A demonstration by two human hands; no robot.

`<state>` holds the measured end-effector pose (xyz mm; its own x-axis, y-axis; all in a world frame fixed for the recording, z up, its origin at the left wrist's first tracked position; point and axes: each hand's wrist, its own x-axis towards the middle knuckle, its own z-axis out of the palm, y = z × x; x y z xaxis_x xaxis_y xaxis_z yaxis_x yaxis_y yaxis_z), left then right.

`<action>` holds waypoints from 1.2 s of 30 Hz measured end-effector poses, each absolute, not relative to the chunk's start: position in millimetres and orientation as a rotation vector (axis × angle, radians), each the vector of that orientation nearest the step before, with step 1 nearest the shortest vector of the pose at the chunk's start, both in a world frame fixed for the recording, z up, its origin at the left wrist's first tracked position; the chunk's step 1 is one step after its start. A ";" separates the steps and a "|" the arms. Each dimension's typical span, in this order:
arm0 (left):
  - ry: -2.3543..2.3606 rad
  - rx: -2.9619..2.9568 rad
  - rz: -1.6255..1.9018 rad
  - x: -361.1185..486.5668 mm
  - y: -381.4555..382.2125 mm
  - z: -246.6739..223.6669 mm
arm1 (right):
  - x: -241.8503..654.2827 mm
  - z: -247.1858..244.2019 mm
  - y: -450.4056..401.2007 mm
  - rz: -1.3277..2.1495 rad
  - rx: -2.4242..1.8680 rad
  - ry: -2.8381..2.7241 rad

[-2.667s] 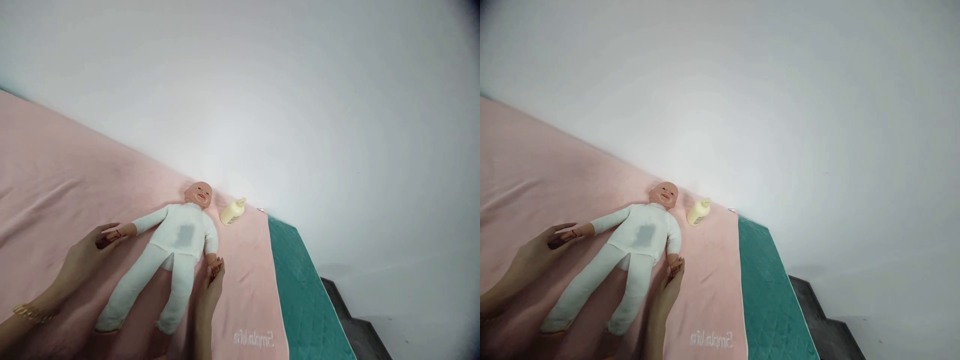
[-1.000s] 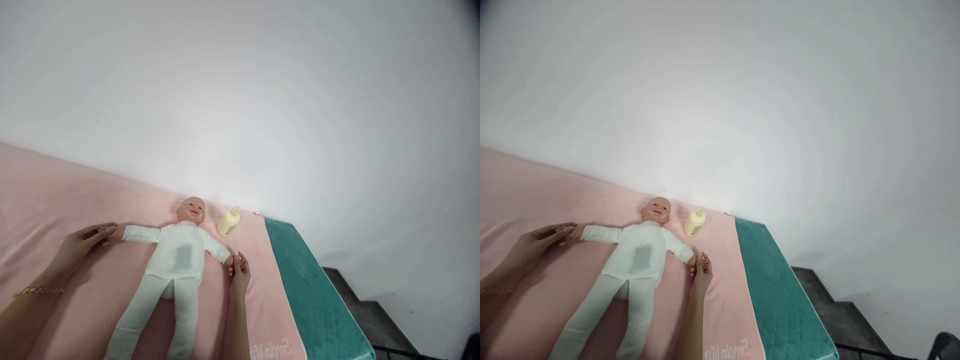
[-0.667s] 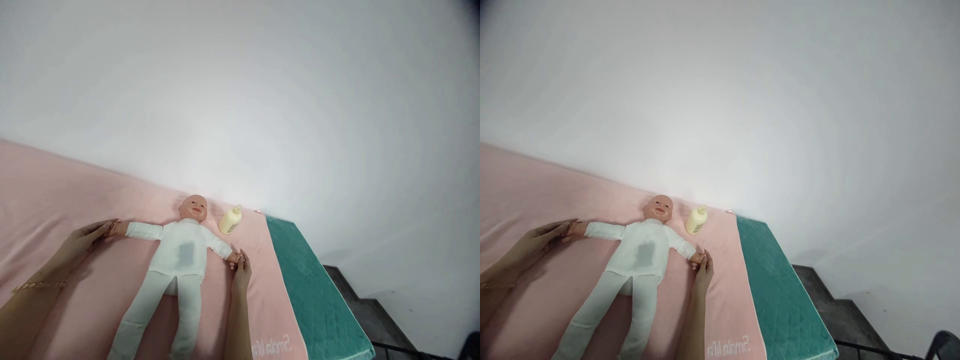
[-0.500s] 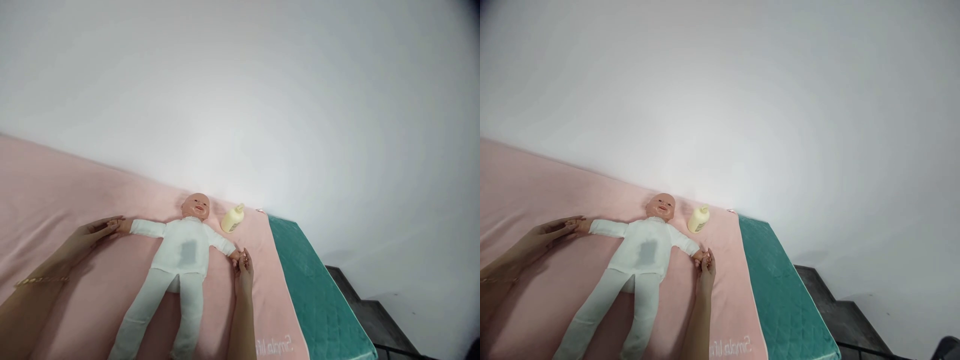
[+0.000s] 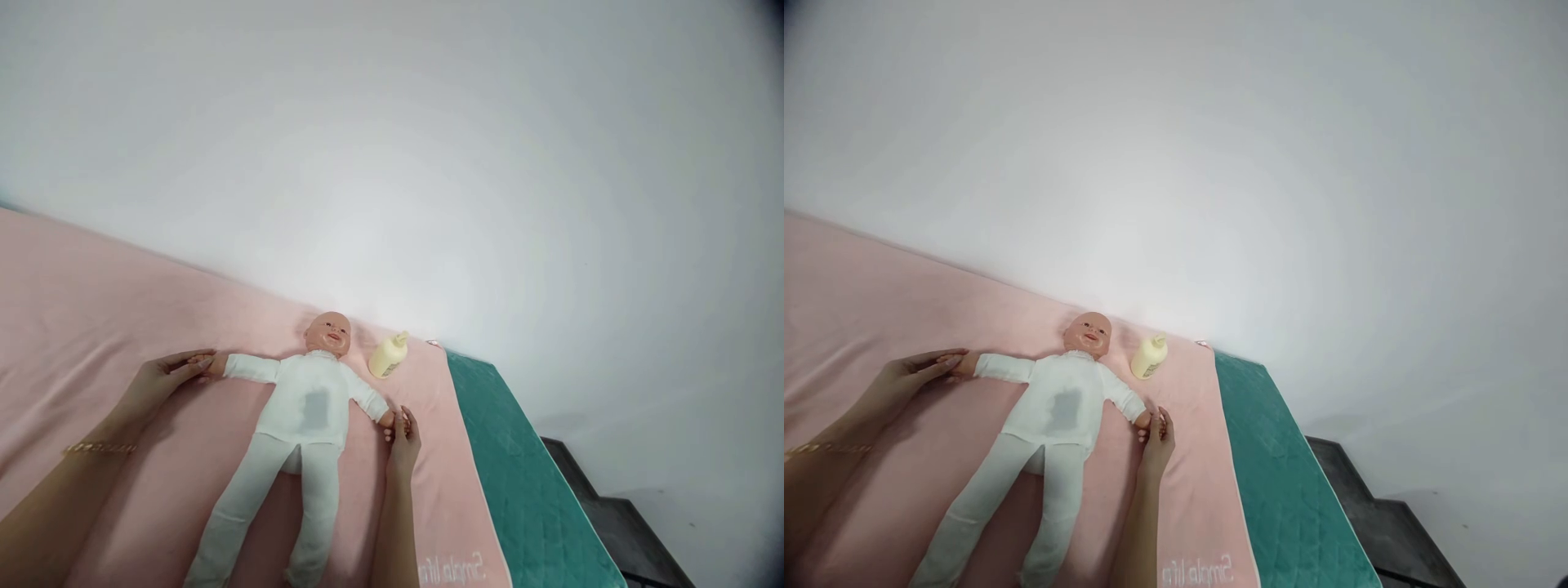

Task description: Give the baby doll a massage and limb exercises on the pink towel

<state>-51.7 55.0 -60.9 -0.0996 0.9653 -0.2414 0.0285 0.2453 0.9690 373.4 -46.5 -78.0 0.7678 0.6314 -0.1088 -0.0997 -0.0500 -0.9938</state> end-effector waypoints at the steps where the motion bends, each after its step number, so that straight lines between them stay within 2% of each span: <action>1: 1.409 1.005 1.073 -52.5 54.9 -62.3 | 373.2 -78.0 -45.8 0.619 -1.520 -0.450; 12: 1.287 0.896 1.069 -59.1 60.7 -68.5 | 371.7 -76.3 -48.0 0.603 -1.498 -0.480; 22: 1.454 1.130 1.003 -57.8 58.1 -69.1 | 371.7 -75.7 -50.4 0.593 -1.476 -0.527; 36: 1.468 1.083 1.066 -53.2 57.9 -67.8 | 373.2 -80.0 -48.6 0.622 -1.497 -0.501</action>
